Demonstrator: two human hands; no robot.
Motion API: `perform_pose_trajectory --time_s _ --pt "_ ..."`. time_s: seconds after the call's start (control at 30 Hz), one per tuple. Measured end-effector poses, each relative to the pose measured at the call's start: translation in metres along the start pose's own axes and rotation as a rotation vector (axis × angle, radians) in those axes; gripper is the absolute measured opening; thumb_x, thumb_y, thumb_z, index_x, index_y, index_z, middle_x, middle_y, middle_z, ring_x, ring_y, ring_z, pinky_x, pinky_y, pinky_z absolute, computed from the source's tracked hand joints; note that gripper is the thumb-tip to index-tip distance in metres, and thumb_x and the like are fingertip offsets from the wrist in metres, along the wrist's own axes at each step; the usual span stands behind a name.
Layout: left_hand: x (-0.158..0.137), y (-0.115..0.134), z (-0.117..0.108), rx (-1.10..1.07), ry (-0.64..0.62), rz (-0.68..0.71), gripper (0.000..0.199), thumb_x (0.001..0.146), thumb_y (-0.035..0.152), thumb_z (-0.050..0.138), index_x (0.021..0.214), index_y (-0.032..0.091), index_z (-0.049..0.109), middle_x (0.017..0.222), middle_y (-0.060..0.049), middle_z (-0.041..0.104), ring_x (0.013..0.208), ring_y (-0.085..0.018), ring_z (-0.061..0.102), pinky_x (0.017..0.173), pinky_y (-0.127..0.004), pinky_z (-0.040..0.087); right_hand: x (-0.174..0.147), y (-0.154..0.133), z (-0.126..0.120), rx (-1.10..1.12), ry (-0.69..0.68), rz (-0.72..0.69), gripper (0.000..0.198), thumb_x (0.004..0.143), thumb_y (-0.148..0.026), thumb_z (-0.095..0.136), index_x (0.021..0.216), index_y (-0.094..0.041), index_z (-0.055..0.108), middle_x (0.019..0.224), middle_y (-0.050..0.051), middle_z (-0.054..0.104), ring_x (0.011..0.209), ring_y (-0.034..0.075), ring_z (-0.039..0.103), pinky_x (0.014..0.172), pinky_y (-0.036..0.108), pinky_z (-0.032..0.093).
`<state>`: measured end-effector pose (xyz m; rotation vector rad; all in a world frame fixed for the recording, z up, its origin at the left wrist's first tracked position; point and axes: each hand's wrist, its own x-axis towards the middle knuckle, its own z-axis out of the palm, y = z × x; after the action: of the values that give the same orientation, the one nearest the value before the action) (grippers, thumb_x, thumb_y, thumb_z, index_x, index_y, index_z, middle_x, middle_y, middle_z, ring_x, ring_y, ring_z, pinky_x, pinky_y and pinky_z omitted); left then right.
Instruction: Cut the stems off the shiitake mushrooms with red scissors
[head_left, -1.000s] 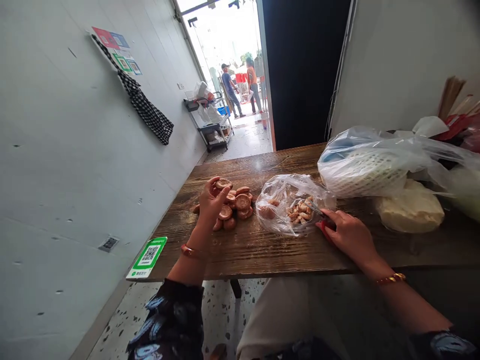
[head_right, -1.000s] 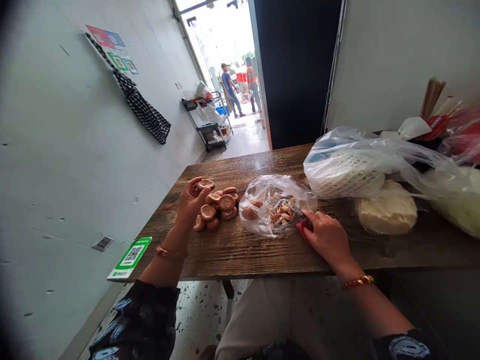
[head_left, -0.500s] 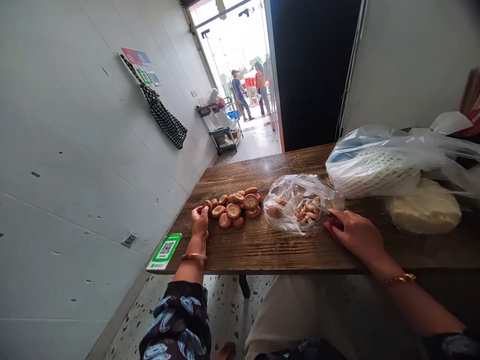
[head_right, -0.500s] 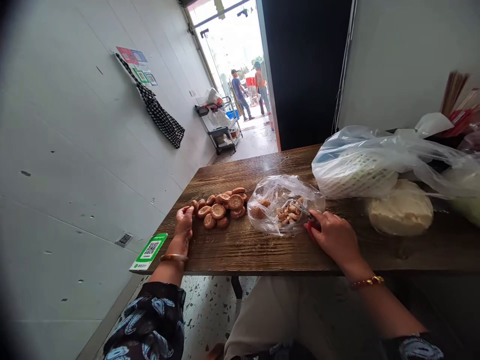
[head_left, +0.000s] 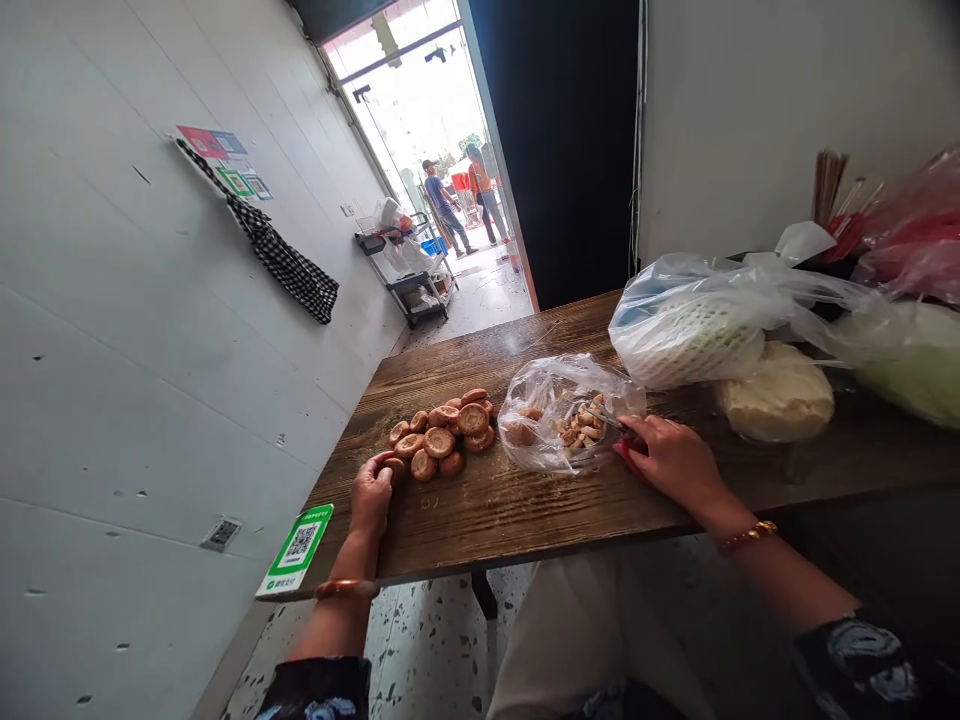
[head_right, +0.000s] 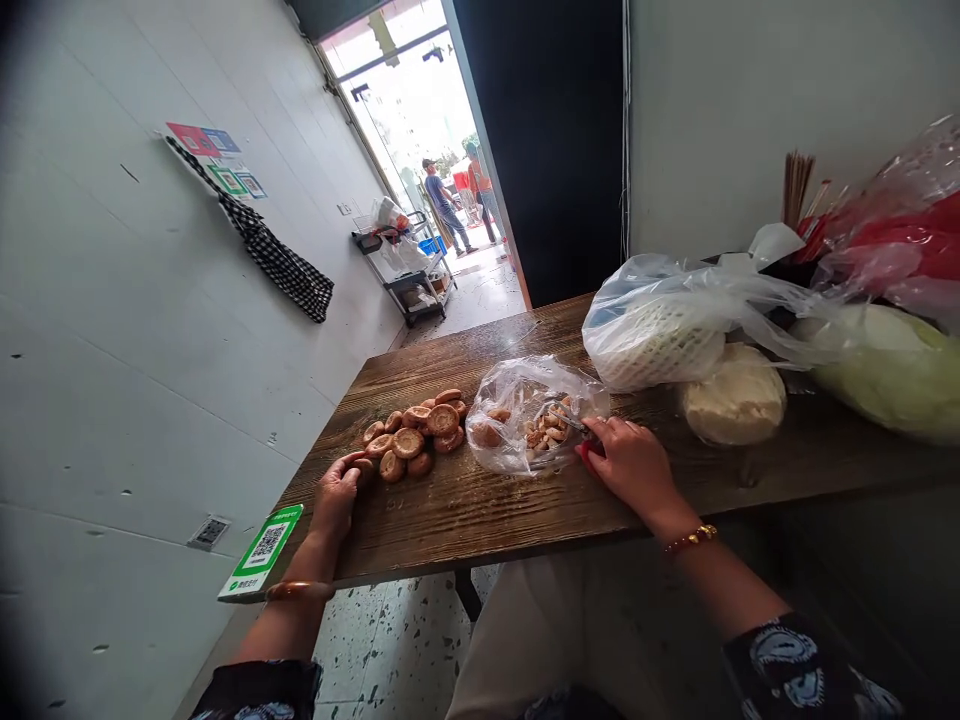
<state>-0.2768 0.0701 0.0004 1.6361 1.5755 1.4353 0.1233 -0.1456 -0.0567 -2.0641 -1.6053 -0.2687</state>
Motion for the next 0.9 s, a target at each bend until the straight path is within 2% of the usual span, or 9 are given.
perform_pose_trajectory --time_s 0.23,0.3,0.37,0.43,0.57,0.63,0.73,0.83,0.9 --pt "0.004 -0.001 0.012 0.028 0.146 0.036 0.030 0.072 0.022 0.054 0.101 0.019 0.057 0.102 -0.006 0.058 0.102 -0.024 0.059 0.099 -0.045 0.047 0.000 -0.004 -0.004 0.006 0.012 0.005 0.038 0.094 -0.038 0.053 0.123 -0.019 0.066 0.095 0.008 0.071 0.090 0.024 0.065 0.078 0.034 0.042" --pt "0.003 0.008 0.013 0.071 0.181 0.111 0.031 0.074 0.023 0.055 0.104 0.019 0.058 0.111 -0.008 0.056 0.111 -0.027 0.055 0.104 -0.046 0.043 0.000 -0.004 -0.005 0.012 0.009 0.004 0.037 0.093 -0.037 0.053 0.123 -0.019 0.066 0.095 0.008 0.071 0.090 0.024 0.064 0.078 0.034 0.042" --pt "-0.004 0.025 0.019 0.123 0.156 0.257 0.031 0.077 0.025 0.056 0.107 0.019 0.059 0.117 -0.010 0.056 0.114 -0.028 0.054 0.103 -0.045 0.044 0.001 -0.004 -0.005 0.017 0.005 0.003 0.037 0.093 -0.037 0.054 0.123 -0.020 0.066 0.095 0.008 0.071 0.090 0.024 0.064 0.077 0.033 0.042" --pt "-0.018 0.049 0.031 0.129 0.045 0.427 0.028 0.081 0.026 0.055 0.108 0.020 0.061 0.117 -0.009 0.059 0.111 -0.027 0.056 0.098 -0.043 0.047 0.001 -0.003 -0.003 0.016 0.005 0.008 0.037 0.093 -0.038 0.054 0.122 -0.020 0.066 0.096 0.008 0.071 0.089 0.024 0.064 0.077 0.033 0.041" --pt "-0.058 0.097 0.073 0.072 -0.313 0.722 0.021 0.086 0.020 0.053 0.102 0.023 0.066 0.112 -0.007 0.067 0.113 -0.026 0.058 0.105 -0.045 0.041 0.000 0.000 0.000 0.022 -0.001 0.014 0.040 0.094 -0.043 0.052 0.123 -0.019 0.066 0.096 0.009 0.070 0.089 0.024 0.064 0.076 0.033 0.041" --pt "-0.077 0.112 0.096 0.055 -0.523 0.818 0.026 0.086 0.019 0.055 0.107 0.025 0.068 0.117 -0.007 0.068 0.117 -0.027 0.057 0.109 -0.048 0.038 0.000 0.001 0.000 0.033 -0.003 0.016 0.041 0.094 -0.044 0.052 0.124 -0.019 0.065 0.095 0.009 0.070 0.088 0.024 0.065 0.076 0.033 0.041" --pt "-0.094 0.120 0.124 0.139 -0.785 0.884 0.034 0.082 0.018 0.062 0.115 0.027 0.068 0.120 -0.009 0.068 0.124 -0.031 0.053 0.116 -0.058 0.026 -0.001 0.000 -0.002 0.045 -0.003 0.021 0.043 0.094 -0.044 0.052 0.126 -0.018 0.064 0.094 0.008 0.069 0.088 0.024 0.065 0.076 0.033 0.041" --pt "-0.097 0.118 0.134 0.249 -0.878 0.930 0.024 0.079 0.016 0.065 0.100 0.026 0.072 0.102 -0.008 0.071 0.114 -0.031 0.058 0.116 -0.063 0.021 -0.001 -0.002 -0.006 0.051 -0.009 0.024 0.042 0.094 -0.043 0.053 0.126 -0.018 0.064 0.094 0.008 0.069 0.088 0.024 0.064 0.077 0.033 0.041" --pt "-0.095 0.115 0.129 0.288 -0.888 0.971 0.014 0.081 0.014 0.061 0.081 0.024 0.071 0.085 -0.006 0.068 0.098 -0.027 0.062 0.113 -0.059 0.027 0.000 -0.003 -0.008 0.053 -0.012 0.021 0.041 0.094 -0.042 0.054 0.125 -0.018 0.064 0.094 0.008 0.069 0.088 0.024 0.064 0.077 0.033 0.040"
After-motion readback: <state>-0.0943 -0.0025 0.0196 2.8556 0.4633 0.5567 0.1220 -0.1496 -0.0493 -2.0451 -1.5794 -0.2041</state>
